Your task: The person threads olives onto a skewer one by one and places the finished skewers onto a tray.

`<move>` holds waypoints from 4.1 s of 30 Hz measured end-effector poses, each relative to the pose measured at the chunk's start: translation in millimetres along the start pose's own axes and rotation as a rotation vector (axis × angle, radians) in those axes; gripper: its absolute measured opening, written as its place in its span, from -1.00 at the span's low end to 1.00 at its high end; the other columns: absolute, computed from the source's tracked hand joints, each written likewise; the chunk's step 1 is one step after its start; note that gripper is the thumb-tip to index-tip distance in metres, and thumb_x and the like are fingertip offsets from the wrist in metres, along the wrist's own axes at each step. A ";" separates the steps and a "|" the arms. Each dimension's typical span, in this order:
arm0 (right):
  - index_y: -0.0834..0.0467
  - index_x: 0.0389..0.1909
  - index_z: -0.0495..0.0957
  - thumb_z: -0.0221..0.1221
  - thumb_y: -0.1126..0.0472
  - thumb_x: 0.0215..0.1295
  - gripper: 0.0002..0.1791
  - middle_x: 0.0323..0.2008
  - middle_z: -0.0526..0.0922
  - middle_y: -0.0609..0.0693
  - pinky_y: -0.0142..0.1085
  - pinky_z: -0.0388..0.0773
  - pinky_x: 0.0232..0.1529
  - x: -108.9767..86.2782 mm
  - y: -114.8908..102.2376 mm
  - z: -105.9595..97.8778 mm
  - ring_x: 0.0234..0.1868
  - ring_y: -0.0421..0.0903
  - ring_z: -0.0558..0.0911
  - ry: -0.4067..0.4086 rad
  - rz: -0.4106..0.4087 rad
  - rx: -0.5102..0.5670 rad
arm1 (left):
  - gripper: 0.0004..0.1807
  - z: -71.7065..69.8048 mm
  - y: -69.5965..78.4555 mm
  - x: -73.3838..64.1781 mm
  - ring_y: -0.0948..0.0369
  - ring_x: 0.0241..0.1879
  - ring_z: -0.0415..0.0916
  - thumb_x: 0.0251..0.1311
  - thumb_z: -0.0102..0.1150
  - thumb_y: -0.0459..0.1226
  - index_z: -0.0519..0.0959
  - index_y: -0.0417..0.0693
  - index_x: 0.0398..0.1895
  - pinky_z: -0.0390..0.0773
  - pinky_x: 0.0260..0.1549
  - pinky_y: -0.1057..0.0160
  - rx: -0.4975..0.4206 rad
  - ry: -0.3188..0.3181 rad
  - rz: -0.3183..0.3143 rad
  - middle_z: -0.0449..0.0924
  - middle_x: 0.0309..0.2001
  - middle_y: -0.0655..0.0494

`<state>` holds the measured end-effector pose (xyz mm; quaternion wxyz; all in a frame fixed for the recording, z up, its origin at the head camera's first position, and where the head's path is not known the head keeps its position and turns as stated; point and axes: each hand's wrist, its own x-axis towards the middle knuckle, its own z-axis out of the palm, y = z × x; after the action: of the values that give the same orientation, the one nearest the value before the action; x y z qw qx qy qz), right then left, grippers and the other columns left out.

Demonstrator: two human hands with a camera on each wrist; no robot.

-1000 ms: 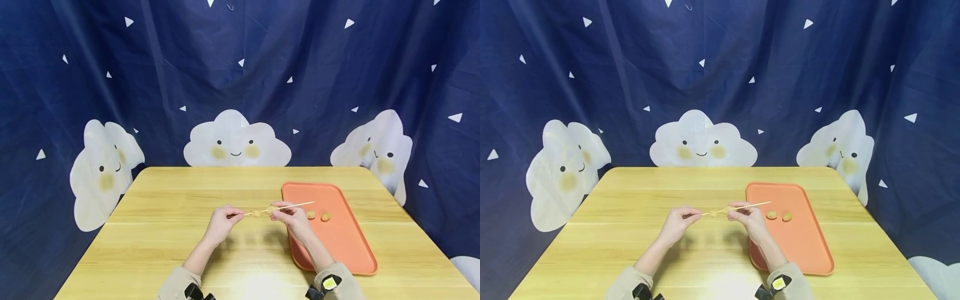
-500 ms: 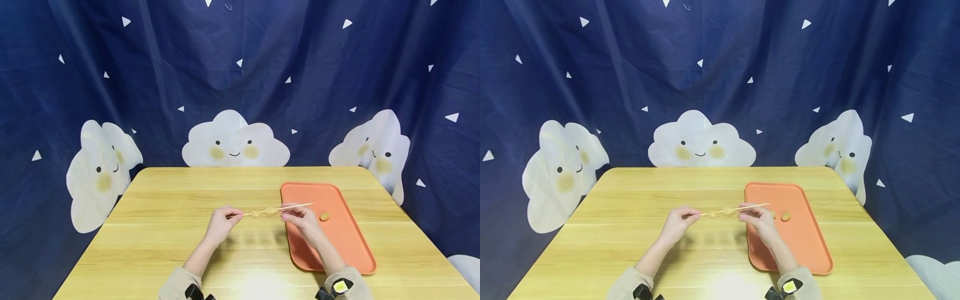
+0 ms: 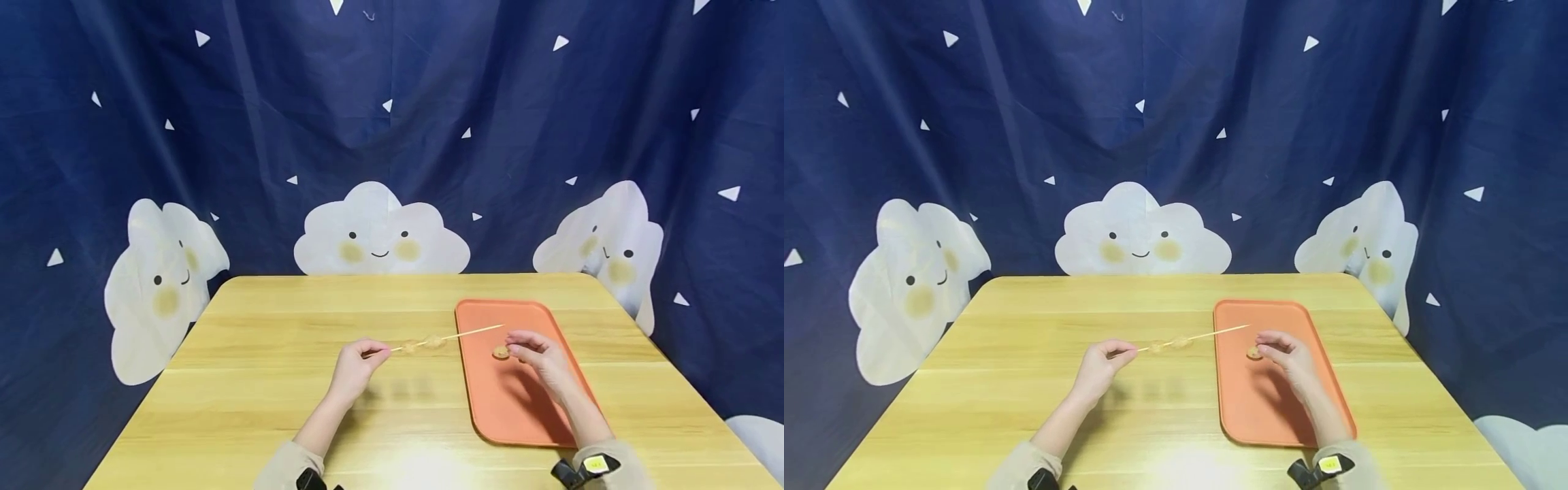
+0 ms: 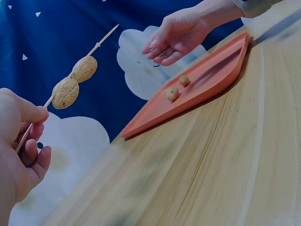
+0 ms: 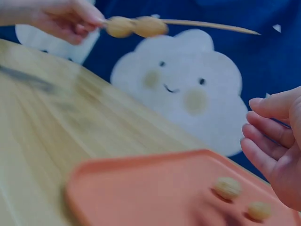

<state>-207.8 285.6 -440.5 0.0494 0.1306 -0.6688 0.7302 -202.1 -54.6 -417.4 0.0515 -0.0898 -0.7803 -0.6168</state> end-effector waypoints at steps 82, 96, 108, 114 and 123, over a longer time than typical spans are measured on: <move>0.40 0.03 0.47 0.17 0.23 0.26 -0.60 -0.05 0.54 0.31 -0.56 0.34 -0.18 10.0 28.1 -51.9 -0.20 -0.48 0.42 0.161 0.076 -0.713 | -0.89 -13.1 -26.1 -4.1 0.25 -0.37 0.46 0.07 0.27 -0.34 0.66 -0.24 -0.38 0.47 -0.38 0.33 0.034 -0.014 -0.015 0.60 -0.36 0.03; 0.54 0.03 0.36 0.15 0.38 0.24 -0.60 -0.29 0.61 -0.10 -0.30 0.56 -0.18 9.0 0.1 -24.0 -0.29 -0.27 0.64 0.095 0.037 -0.321 | -0.88 -15.6 -23.2 -4.6 0.25 -0.37 0.46 0.07 0.27 -0.35 0.66 -0.26 -0.37 0.46 -0.40 0.34 0.030 0.001 -0.034 0.61 -0.34 0.02; 0.58 -0.04 0.37 0.14 0.48 0.19 -0.65 -0.30 0.67 -0.11 -0.29 0.58 -0.26 8.2 -12.8 -2.6 -0.33 -0.15 0.67 0.018 -0.102 -0.217 | -0.89 -18.0 -20.9 -5.2 0.24 -0.38 0.46 0.06 0.27 -0.36 0.66 -0.26 -0.38 0.46 -0.41 0.35 0.037 -0.006 -0.017 0.62 -0.35 0.00; 0.47 -0.07 0.46 0.19 0.46 0.15 -0.68 -0.32 0.66 -0.16 -0.40 0.56 -0.25 6.4 -15.2 4.9 -0.32 -0.24 0.65 0.019 -0.108 -0.233 | -0.90 -20.9 -22.2 -5.0 0.22 -0.37 0.46 0.08 0.26 -0.35 0.66 -0.22 -0.38 0.46 -0.39 0.32 0.055 -0.011 -0.028 0.61 -0.35 0.03; 0.53 -0.10 0.43 0.11 0.49 0.21 -0.75 -0.30 0.68 -0.07 -0.28 0.58 -0.28 5.4 -15.2 14.7 -0.35 -0.09 0.68 -0.020 -0.138 -0.102 | -0.91 -22.7 -20.2 -4.7 0.23 -0.38 0.45 0.09 0.25 -0.36 0.66 -0.23 -0.37 0.45 -0.42 0.34 0.059 -0.008 -0.024 0.61 -0.34 0.03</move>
<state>-207.4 272.0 -423.4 0.0996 0.1810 -0.6950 0.6887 -202.4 -81.5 -432.2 0.0435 -0.0813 -0.7993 -0.5938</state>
